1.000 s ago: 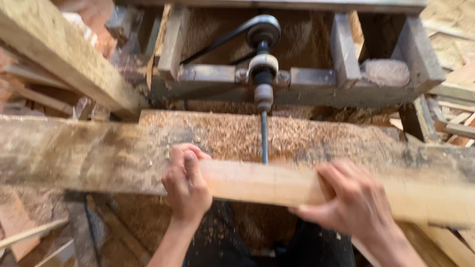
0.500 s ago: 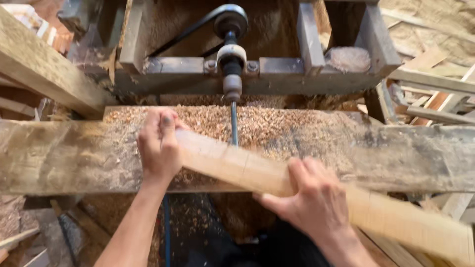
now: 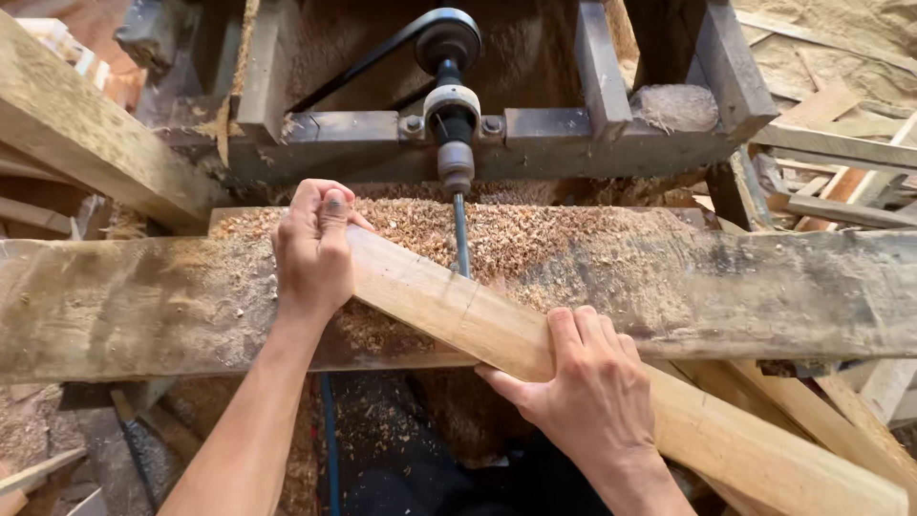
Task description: The person feeds wooden slats and square posts one at a time under a bench-mounted drill press, aligning pencil marks with the spinning bit to bore holes and slots, then sets finished pieces aside and picks up the next piece. They reposition each piece to drill several holes along its length.
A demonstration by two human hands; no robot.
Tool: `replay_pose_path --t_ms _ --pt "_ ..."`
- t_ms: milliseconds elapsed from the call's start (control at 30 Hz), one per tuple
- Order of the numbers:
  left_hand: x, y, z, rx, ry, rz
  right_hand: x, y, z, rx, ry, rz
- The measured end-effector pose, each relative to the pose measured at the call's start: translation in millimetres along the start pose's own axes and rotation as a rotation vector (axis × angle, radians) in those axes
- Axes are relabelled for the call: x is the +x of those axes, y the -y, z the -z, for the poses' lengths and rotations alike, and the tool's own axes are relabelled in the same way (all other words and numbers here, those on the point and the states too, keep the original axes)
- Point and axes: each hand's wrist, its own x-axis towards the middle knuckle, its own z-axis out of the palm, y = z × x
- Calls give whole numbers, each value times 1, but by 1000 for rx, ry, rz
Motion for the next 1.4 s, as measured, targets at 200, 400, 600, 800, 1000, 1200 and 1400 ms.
replay_pose_path --t_ms 200,400,600,800,1000,1200,1400 --pt "-4 -7 -7 31 3 70 -7 -7 1 -12 -87 39" --pt "-8 -7 -11 3 -37 -22 -10 -16 0 22 -61 43" --pt "-9 -7 -9 38 -39 32 -11 -23 -3 -2 28 32" --pt "-22 -21 -12 98 -60 2 -14 -30 0 22 15 46" --pt "-23 -24 -17 66 1 74 -19 -36 5 17 31 15" --pt "-27 -24 -26 66 -12 64 -21 -39 10 13 -47 22" --pt "-27 -28 -24 48 -22 95 -22 -37 14 54 -67 9"
